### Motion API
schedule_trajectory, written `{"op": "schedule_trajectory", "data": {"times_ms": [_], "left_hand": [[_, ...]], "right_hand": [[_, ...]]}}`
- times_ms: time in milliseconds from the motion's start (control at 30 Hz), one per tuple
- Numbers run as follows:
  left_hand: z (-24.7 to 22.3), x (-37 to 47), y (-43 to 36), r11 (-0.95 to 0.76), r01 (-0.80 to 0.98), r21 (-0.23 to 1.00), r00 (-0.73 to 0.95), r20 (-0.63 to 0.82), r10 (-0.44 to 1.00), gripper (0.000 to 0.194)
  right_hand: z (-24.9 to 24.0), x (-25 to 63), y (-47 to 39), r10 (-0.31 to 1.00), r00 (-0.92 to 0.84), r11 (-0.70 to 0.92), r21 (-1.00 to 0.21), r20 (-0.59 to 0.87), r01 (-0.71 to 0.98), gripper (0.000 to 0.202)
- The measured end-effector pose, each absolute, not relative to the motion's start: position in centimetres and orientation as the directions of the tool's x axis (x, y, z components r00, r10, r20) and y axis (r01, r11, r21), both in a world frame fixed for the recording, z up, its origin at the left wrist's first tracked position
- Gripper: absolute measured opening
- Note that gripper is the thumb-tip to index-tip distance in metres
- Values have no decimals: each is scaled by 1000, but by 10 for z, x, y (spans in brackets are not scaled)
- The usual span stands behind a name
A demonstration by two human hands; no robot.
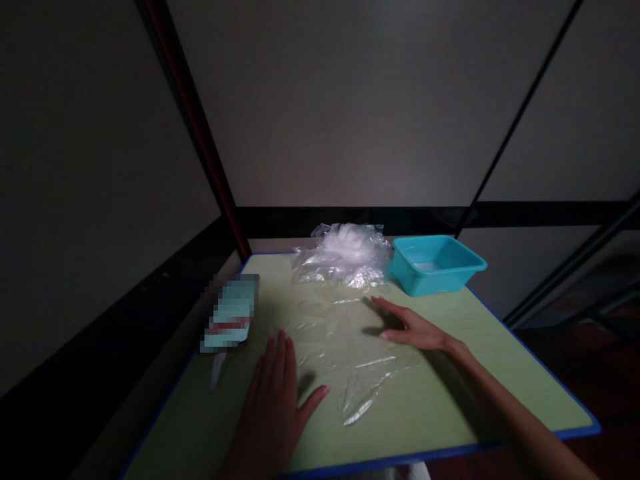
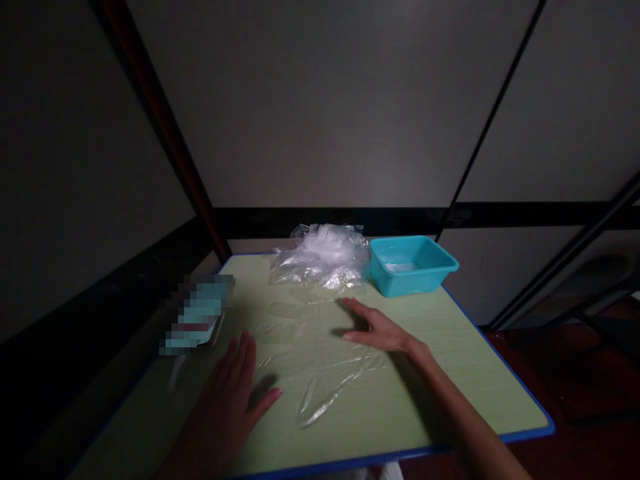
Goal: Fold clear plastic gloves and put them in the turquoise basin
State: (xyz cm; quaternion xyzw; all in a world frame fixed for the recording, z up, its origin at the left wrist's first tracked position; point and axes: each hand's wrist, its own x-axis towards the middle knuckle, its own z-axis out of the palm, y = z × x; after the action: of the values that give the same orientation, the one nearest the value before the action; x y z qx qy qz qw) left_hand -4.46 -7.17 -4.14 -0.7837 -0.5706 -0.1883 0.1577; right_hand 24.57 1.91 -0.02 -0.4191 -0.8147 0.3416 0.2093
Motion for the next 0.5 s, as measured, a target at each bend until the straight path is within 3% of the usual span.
{"op": "schedule_trajectory", "data": {"times_ms": [133, 300, 500], "left_hand": [[-15, -23, -39, -422, 906, -4, 392, 381, 837, 72], [-10, 3, -4, -530, 848, -5, 514, 256, 819, 68], [-34, 3, 5, -523, 852, -30, 514, 234, 825, 64]], "right_hand": [[3, 221, 20, 877, -437, 450, -662, 201, 599, 53], [-14, 187, 16, 779, -601, 617, -392, 179, 682, 52], [-33, 182, 12, 803, -580, 595, -211, 133, 776, 54]]}}
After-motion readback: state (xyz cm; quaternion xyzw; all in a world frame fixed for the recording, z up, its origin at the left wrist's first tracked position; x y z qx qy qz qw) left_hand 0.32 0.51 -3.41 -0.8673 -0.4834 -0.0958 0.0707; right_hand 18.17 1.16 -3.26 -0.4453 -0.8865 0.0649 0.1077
